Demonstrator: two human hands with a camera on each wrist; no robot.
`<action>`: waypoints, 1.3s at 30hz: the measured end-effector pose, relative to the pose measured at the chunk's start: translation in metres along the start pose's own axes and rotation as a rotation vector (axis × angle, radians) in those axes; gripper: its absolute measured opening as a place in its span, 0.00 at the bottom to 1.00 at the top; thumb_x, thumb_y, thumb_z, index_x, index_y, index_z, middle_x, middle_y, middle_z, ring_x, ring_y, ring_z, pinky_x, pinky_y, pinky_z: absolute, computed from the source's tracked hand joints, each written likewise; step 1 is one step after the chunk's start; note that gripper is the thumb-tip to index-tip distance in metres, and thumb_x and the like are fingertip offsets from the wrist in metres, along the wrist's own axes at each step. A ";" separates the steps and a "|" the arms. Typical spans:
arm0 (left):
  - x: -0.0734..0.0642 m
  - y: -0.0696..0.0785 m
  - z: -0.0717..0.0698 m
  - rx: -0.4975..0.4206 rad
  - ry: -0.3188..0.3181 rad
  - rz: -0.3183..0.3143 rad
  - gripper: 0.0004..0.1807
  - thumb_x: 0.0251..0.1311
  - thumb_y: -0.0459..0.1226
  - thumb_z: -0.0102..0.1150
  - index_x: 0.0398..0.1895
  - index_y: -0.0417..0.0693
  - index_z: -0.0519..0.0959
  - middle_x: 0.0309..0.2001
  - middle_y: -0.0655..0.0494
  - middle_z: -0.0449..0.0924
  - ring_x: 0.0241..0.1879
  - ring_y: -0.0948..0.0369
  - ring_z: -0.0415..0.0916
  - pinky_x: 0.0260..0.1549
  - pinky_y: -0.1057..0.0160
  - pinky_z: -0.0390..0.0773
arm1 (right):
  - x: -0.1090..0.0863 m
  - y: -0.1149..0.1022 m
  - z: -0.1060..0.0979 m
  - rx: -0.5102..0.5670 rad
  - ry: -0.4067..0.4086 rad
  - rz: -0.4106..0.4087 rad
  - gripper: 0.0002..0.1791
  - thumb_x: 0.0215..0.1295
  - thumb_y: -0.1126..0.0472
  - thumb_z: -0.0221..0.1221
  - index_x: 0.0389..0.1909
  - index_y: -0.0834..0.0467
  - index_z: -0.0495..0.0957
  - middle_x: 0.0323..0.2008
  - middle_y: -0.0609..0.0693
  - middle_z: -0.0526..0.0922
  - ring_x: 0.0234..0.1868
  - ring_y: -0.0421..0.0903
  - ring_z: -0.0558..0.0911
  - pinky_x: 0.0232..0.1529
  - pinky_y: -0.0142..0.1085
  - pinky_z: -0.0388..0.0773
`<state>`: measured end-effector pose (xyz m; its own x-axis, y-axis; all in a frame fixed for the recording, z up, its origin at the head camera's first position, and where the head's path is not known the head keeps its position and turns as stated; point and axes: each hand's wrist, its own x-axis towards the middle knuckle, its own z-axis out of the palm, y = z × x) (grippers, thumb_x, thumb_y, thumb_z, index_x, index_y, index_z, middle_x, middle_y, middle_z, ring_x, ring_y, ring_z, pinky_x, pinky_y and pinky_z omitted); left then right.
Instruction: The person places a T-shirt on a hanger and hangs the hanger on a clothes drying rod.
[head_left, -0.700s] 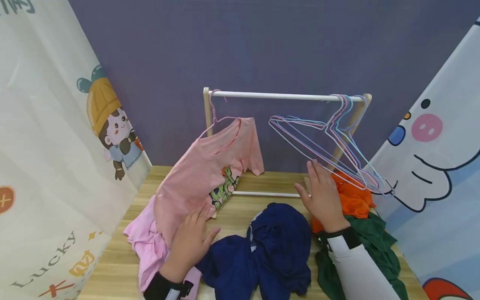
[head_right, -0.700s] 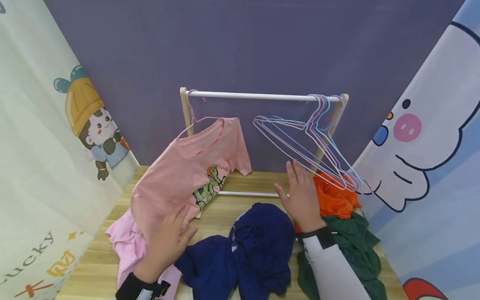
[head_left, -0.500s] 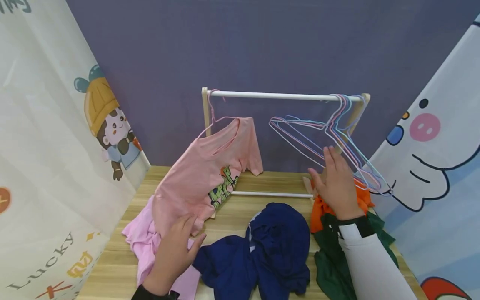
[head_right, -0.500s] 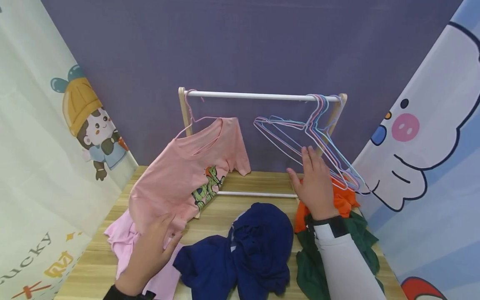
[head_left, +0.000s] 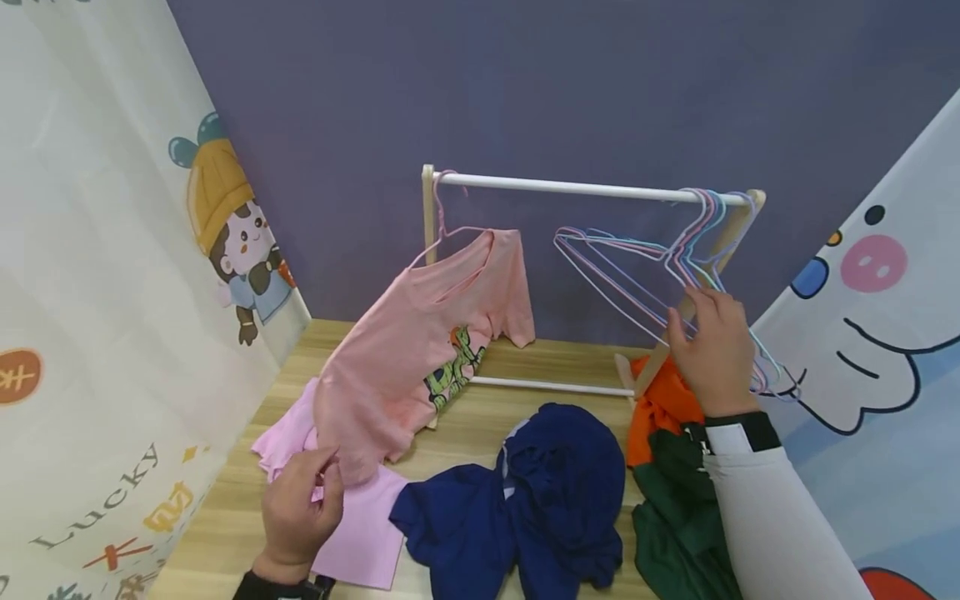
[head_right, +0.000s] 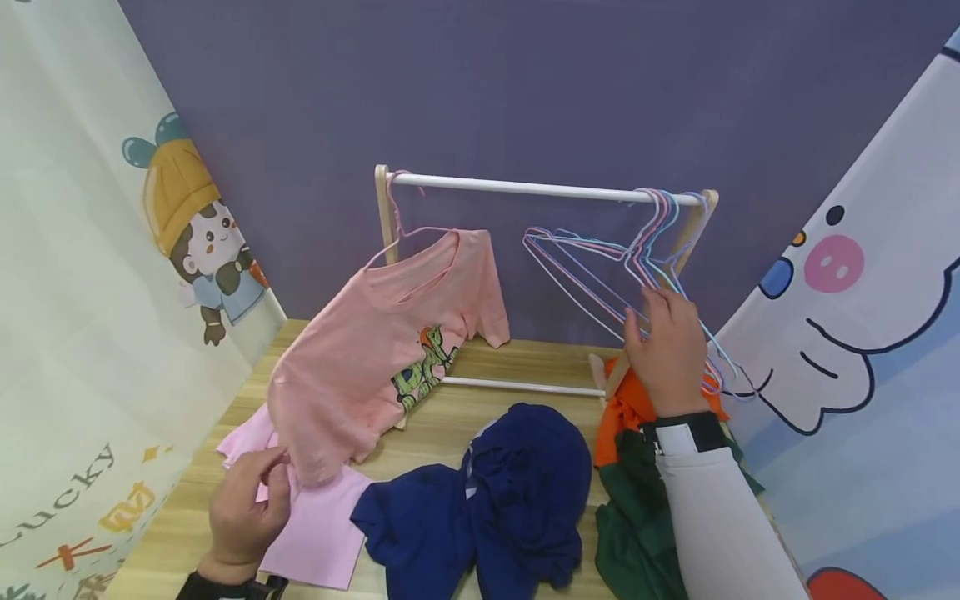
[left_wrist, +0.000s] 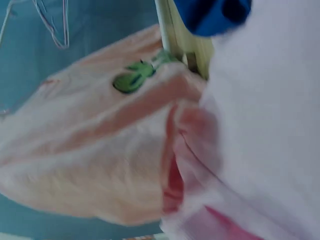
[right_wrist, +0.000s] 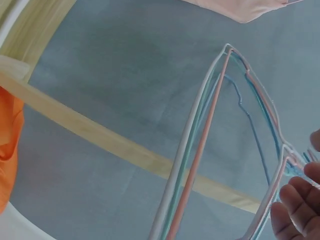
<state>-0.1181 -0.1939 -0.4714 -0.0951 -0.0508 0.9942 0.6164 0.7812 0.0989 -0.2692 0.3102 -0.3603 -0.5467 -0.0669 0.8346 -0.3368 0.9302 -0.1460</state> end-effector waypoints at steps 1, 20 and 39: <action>-0.002 -0.004 -0.001 0.011 0.031 -0.030 0.12 0.54 0.35 0.52 0.26 0.33 0.80 0.17 0.48 0.74 0.15 0.61 0.65 0.11 0.66 0.64 | -0.001 0.001 0.000 -0.007 0.006 0.002 0.25 0.58 0.55 0.58 0.55 0.62 0.73 0.50 0.66 0.76 0.48 0.63 0.71 0.46 0.61 0.73; -0.078 -0.088 -0.017 0.254 -0.688 -0.590 0.32 0.53 0.41 0.60 0.60 0.36 0.67 0.53 0.31 0.71 0.52 0.37 0.65 0.51 0.36 0.64 | -0.001 0.009 0.000 -0.042 -0.077 0.093 0.22 0.59 0.58 0.58 0.52 0.65 0.74 0.46 0.68 0.75 0.47 0.64 0.70 0.44 0.62 0.72; -0.076 -0.093 -0.020 0.253 -1.073 -0.659 0.26 0.56 0.49 0.57 0.52 0.41 0.75 0.52 0.31 0.70 0.45 0.30 0.65 0.39 0.31 0.70 | 0.010 0.016 0.008 -0.105 -0.090 0.119 0.21 0.60 0.58 0.58 0.49 0.67 0.76 0.37 0.66 0.73 0.38 0.61 0.70 0.35 0.60 0.74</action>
<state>-0.1525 -0.2756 -0.5557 -0.9753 -0.0389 0.2175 0.0594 0.9019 0.4278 -0.2865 0.3214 -0.3587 -0.6463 0.0185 0.7628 -0.1859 0.9658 -0.1808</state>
